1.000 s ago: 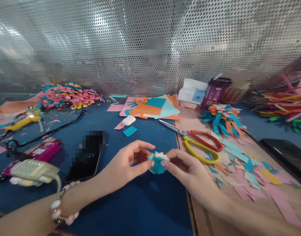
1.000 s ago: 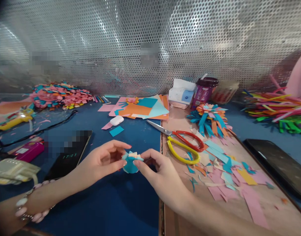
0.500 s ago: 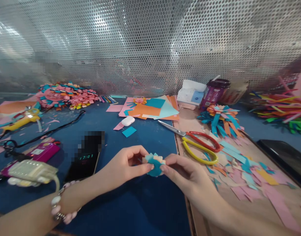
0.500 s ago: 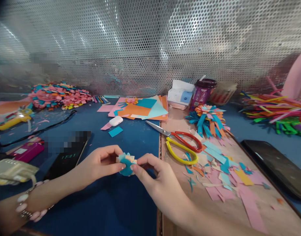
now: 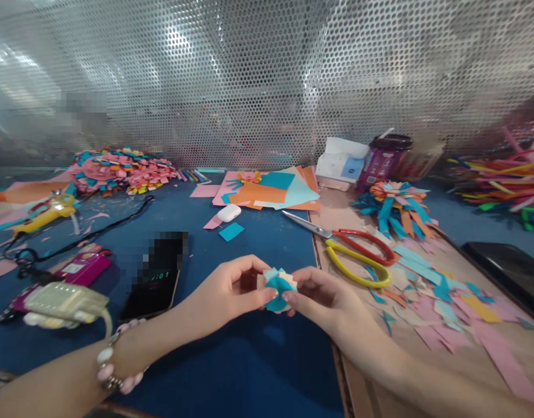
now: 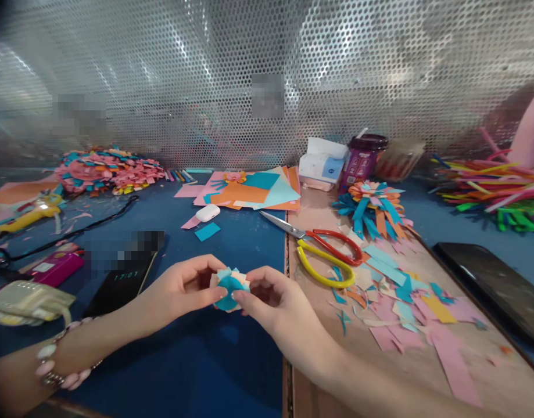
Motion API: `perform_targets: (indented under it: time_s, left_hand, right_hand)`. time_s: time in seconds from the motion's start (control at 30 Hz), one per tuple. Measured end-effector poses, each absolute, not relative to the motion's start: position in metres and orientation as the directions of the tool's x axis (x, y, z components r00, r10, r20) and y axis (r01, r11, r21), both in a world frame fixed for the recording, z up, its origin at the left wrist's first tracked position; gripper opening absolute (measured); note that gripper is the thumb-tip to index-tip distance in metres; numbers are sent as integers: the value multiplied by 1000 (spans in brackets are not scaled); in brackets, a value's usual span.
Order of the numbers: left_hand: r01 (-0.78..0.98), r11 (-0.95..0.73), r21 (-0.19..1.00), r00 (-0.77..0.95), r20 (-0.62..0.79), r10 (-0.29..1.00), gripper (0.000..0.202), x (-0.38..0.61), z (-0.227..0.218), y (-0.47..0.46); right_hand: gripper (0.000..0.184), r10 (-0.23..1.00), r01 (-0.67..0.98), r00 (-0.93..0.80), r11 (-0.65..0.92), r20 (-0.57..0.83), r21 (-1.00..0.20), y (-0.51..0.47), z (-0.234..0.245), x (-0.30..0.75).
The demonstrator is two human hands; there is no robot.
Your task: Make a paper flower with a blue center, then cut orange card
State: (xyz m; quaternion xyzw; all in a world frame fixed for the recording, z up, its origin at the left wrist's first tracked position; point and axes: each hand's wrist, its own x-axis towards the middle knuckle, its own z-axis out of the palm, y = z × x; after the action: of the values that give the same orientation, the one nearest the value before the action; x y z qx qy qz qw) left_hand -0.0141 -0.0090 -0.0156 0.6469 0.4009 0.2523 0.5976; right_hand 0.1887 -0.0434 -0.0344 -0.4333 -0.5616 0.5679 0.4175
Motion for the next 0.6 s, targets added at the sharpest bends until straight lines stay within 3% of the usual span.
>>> perform_targets:
  time_s: [0.17, 0.33, 0.6]
  left_hand:
    - [204, 100, 974, 618, -208, 758, 29, -13, -17, -10]
    - [201, 114, 973, 554, -209, 806, 31, -11, -15, -11]
    - [219, 183, 958, 523, -273, 807, 31, -9, -18, -6]
  right_hand:
    - [29, 957, -36, -287, -47, -35, -998, -43, -40, 190]
    - [27, 955, -147, -294, -72, -26, -986, -42, -45, 189]
    - [24, 960, -145, -279, -67, -24, -987, -41, -47, 191]
